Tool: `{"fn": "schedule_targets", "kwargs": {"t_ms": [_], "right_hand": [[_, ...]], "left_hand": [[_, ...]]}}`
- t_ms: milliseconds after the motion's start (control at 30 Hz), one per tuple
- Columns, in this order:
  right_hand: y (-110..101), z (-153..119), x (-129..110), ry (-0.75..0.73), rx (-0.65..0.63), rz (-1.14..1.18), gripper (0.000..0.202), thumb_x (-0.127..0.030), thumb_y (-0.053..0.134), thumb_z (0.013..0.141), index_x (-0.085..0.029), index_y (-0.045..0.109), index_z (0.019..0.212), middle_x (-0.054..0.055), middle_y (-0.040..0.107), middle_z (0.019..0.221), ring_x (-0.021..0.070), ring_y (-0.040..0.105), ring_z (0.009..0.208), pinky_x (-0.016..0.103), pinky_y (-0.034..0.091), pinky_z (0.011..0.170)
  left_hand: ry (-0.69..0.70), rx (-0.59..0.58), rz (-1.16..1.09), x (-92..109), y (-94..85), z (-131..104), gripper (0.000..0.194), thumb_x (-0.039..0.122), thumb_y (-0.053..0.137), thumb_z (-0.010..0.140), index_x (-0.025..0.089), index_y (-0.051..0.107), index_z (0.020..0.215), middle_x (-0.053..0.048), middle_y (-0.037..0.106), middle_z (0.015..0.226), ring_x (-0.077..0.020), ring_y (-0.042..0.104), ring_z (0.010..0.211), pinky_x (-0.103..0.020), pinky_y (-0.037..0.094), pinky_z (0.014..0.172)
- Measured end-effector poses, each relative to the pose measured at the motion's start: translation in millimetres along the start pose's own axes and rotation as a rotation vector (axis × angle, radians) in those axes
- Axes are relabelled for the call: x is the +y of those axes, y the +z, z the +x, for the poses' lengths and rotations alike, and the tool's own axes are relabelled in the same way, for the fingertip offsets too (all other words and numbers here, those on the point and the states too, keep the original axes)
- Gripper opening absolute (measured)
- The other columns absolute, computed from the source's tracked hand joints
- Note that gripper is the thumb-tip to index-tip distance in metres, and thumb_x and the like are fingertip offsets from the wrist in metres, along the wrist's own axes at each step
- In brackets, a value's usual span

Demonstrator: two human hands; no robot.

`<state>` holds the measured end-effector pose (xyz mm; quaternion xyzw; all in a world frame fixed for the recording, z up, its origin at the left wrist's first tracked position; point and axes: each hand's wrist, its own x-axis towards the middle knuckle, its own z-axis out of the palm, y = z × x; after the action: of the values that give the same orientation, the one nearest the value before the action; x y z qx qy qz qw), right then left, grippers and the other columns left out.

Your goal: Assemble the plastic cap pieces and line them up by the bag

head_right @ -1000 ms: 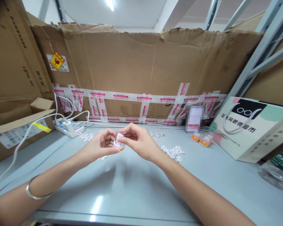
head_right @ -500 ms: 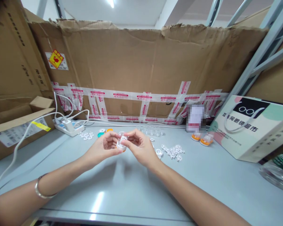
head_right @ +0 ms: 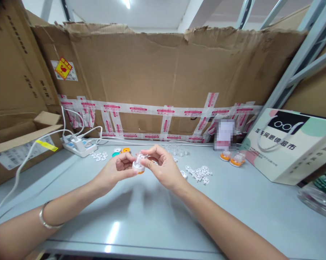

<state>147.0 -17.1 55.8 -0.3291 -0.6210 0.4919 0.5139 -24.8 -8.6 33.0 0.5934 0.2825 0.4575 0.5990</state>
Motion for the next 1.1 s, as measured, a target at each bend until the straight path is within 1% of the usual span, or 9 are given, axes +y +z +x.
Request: {"fn": "schedule_targets", "kwargs": {"t_ms": [133, 300, 333, 433, 533, 633, 767, 900, 1100], "right_hand": [[1.7, -1.6, 10.9, -0.020, 0.051, -0.094, 0.020, -0.031, 0.068, 0.070, -0.021, 0.053, 0.077, 0.002, 0.063, 0.088, 0.0157, 0.060, 0.085, 0.033, 0.046, 0.078], [10.1, -6.0, 33.3, -0.098, 0.219, -0.189, 0.023, -0.028, 0.068, 0.070, -0.021, 0.047, 0.074, -0.002, 0.057, 0.080, 0.0136, 0.057, 0.079, 0.031, 0.044, 0.077], [11.1, -6.3, 35.5, -0.095, 0.247, -0.187, 0.025, -0.029, 0.069, 0.069, -0.022, 0.046, 0.074, -0.003, 0.056, 0.079, 0.0132, 0.056, 0.077, 0.030, 0.044, 0.076], [10.8, -5.1, 33.0, -0.049, 0.243, -0.125, 0.026, -0.034, 0.069, 0.069, -0.022, 0.047, 0.076, -0.001, 0.059, 0.084, 0.0140, 0.057, 0.078, 0.029, 0.045, 0.074], [6.9, -3.1, 21.5, -0.013, 0.140, 0.010, 0.019, -0.040, 0.058, 0.078, -0.022, 0.051, 0.079, 0.002, 0.063, 0.095, 0.0152, 0.059, 0.087, 0.031, 0.046, 0.080], [2.3, -1.8, 13.1, 0.020, 0.034, 0.111, 0.014, -0.037, 0.055, 0.082, -0.023, 0.055, 0.085, 0.002, 0.065, 0.100, 0.0149, 0.060, 0.090, 0.033, 0.045, 0.084], [-1.2, -1.0, 12.9, 0.010, 0.017, 0.115, 0.014, -0.033, 0.061, 0.079, -0.023, 0.059, 0.089, 0.002, 0.067, 0.098, 0.0142, 0.062, 0.086, 0.032, 0.047, 0.081], [2.2, -3.5, 15.0, -0.053, 0.080, 0.048, 0.013, -0.032, 0.064, 0.076, -0.023, 0.062, 0.085, 0.001, 0.068, 0.092, 0.0148, 0.062, 0.086, 0.030, 0.049, 0.077], [10.7, -6.3, 23.1, -0.084, 0.207, -0.062, 0.012, -0.032, 0.066, 0.073, -0.022, 0.063, 0.079, 0.004, 0.067, 0.093, 0.0175, 0.061, 0.092, 0.032, 0.049, 0.079]], "left_hand": [[0.000, 0.065, 0.122, -4.9, 3.8, -0.5, 0.026, 0.022, 0.072, 0.066, 0.015, 0.052, 0.081, -0.001, 0.061, 0.081, -0.0124, 0.060, 0.076, -0.027, 0.048, 0.074], [0.160, 0.181, 0.418, -12.7, 9.3, -3.6, 0.020, 0.024, 0.069, 0.069, 0.015, 0.053, 0.079, 0.000, 0.059, 0.075, -0.0123, 0.059, 0.071, -0.028, 0.047, 0.072], [0.169, 0.191, 0.446, -12.3, 9.8, -3.7, 0.020, 0.024, 0.068, 0.070, 0.015, 0.054, 0.079, 0.000, 0.059, 0.075, -0.0125, 0.059, 0.072, -0.028, 0.047, 0.073], [0.072, 0.149, 0.343, -7.9, 9.3, -1.6, 0.024, 0.027, 0.070, 0.069, 0.015, 0.053, 0.082, -0.002, 0.062, 0.081, -0.0137, 0.060, 0.074, -0.029, 0.048, 0.073], [-0.043, 0.072, 0.123, -5.0, 5.0, 2.5, 0.030, 0.026, 0.072, 0.067, 0.015, 0.053, 0.088, -0.005, 0.064, 0.091, -0.0159, 0.062, 0.084, -0.031, 0.047, 0.080], [-0.050, -0.008, -0.015, -7.1, -0.6, 4.7, 0.035, 0.024, 0.071, 0.069, 0.017, 0.053, 0.097, -0.005, 0.064, 0.096, -0.0162, 0.061, 0.092, -0.032, 0.044, 0.087], [-0.024, -0.071, -0.057, -8.6, -2.1, 2.4, 0.039, 0.026, 0.068, 0.074, 0.018, 0.049, 0.107, -0.006, 0.063, 0.100, -0.0168, 0.059, 0.095, -0.033, 0.042, 0.089], [-0.009, -0.035, -0.006, -3.8, 4.5, -1.6, 0.039, 0.026, 0.069, 0.072, 0.018, 0.047, 0.103, -0.004, 0.062, 0.092, -0.0160, 0.060, 0.089, -0.032, 0.044, 0.083], [-0.036, 0.125, 0.132, -6.5, 14.2, -3.4, 0.034, 0.027, 0.071, 0.069, 0.017, 0.046, 0.090, -0.002, 0.060, 0.083, -0.0139, 0.059, 0.078, -0.028, 0.045, 0.073]]}}
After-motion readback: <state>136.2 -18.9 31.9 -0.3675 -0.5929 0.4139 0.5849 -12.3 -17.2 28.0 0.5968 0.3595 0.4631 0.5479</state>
